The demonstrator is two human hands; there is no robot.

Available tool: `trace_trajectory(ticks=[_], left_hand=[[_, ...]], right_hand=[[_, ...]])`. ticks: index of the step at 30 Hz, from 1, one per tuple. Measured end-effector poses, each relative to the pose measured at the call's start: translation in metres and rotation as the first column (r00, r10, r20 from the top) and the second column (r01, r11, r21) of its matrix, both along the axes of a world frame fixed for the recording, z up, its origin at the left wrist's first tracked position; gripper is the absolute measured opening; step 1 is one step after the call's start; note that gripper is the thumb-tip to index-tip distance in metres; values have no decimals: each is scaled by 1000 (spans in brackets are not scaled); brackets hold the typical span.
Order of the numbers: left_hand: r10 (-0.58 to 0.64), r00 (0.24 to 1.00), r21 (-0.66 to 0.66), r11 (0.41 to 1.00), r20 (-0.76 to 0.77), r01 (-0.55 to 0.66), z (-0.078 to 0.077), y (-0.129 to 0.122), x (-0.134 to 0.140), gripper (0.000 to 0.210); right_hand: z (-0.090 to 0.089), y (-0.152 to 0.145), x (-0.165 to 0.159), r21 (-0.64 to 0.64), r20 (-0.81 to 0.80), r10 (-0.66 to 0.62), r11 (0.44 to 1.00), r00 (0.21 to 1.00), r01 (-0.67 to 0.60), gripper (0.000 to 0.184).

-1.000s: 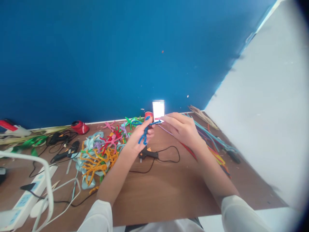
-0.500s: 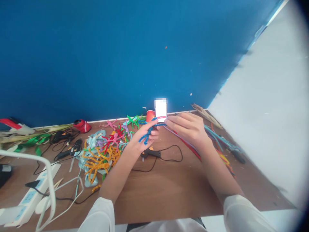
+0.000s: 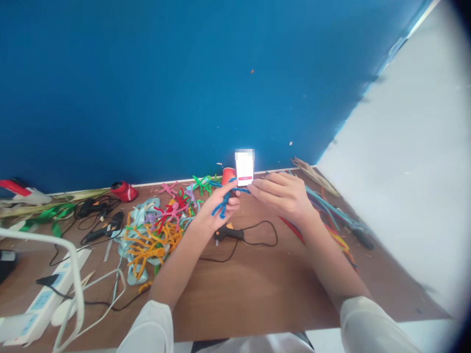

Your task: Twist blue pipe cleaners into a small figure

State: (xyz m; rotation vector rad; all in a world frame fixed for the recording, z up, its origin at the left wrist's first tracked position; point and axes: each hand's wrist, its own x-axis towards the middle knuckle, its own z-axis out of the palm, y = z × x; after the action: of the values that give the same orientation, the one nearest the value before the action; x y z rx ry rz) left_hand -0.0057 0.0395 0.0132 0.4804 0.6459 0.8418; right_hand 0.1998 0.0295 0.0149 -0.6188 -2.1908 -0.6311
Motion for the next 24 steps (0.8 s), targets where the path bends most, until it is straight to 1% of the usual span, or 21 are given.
trace_trajectory(ticks=[3, 4, 5, 6, 7, 9, 10, 11, 12, 13, 14, 15, 16, 17, 18, 19, 20, 21, 22, 23, 24], left_hand=[[147, 982, 222, 968, -119, -118, -5, -1, 4, 26], [217, 963, 316, 935, -159, -159, -7, -1, 6, 30], [291, 937, 412, 891, -195, -191, -9, -1, 6, 33], [361, 905, 506, 837, -226, -208, -11, -1, 6, 35], [424, 870, 591, 779, -253, -208, -12, -2, 6, 36], [526, 796, 738, 657, -300, -156, -12, -5, 3, 34], [572, 758, 799, 590, -314, -114, -11, -7, 1, 32], [618, 721, 850, 522, -314, -77, -9, -9, -1, 29], [654, 692, 883, 466, -306, -50, -7, -11, -3, 27], [677, 675, 900, 434, -294, -43, -5, -12, -5, 25], [681, 674, 900, 433, -285, -57, -3, -13, -6, 24], [672, 685, 883, 461, -280, -92, -2, -13, -7, 23], [655, 705, 852, 505, -274, -138, -1, -13, -7, 22], [632, 729, 812, 554, -264, -185, 0, -11, -7, 22], [612, 751, 771, 593, -246, -231, -1, -9, -7, 22], [599, 769, 733, 623, -223, -273, -1, -7, -6, 22], [588, 783, 699, 647, -203, -304, -2, -5, -6, 22], [577, 795, 672, 666, -190, -323, -2, -3, -5, 22], [562, 806, 651, 685, -185, -328, -3, -2, -5, 22], [548, 816, 635, 700, -185, -326, -4, -1, -4, 22], [535, 825, 625, 712, -185, -321, -4, -1, -3, 23]], right_hand=[[-6, 3, -8, -196, -180, 51, 977, 982, -86, 11], [-7, 3, -11, -290, -282, 53, 947, 958, -138, 10], [-7, 3, -14, -397, -401, 36, 894, 916, -209, 12], [-8, 3, -17, -503, -525, -3, 808, 851, -307, 17], [-8, 3, -20, -591, -636, -72, 686, 769, -425, 22], [-8, 4, -25, -642, -766, -252, 352, 592, -681, 24], [-8, 5, -27, -596, -785, -334, 178, 522, -783, 23], [-8, 6, -29, -528, -786, -396, 33, 474, -848, 22], [-9, 8, -30, -468, -782, -431, -73, 451, -881, 21], [-9, 9, -31, -437, -779, -438, -134, 448, -890, 21], [-8, 9, -32, -446, -779, -422, -146, 463, -883, 23], [-7, 8, -33, -496, -777, -390, -106, 495, -862, 24], [-5, 6, -34, -574, -765, -345, -18, 544, -819, 25], [-2, 3, -35, -653, -741, -298, 114, 601, -749, 24], [2, -3, -35, -706, -708, -251, 277, 660, -652, 23], [6, -11, -34, -708, -675, -206, 450, 709, -544, 20], [10, -22, -32, -650, -653, -161, 621, 740, -438, 17], [14, -35, -28, -553, -656, -81, 729, 751, -404, 17], [17, -51, -23, -460, -622, -18, 817, 783, -347, 20], [18, -69, -16, -391, -557, 23, 874, 830, -287, 23], [18, -87, -8, -354, -474, 31, 909, 880, -222, 24]])
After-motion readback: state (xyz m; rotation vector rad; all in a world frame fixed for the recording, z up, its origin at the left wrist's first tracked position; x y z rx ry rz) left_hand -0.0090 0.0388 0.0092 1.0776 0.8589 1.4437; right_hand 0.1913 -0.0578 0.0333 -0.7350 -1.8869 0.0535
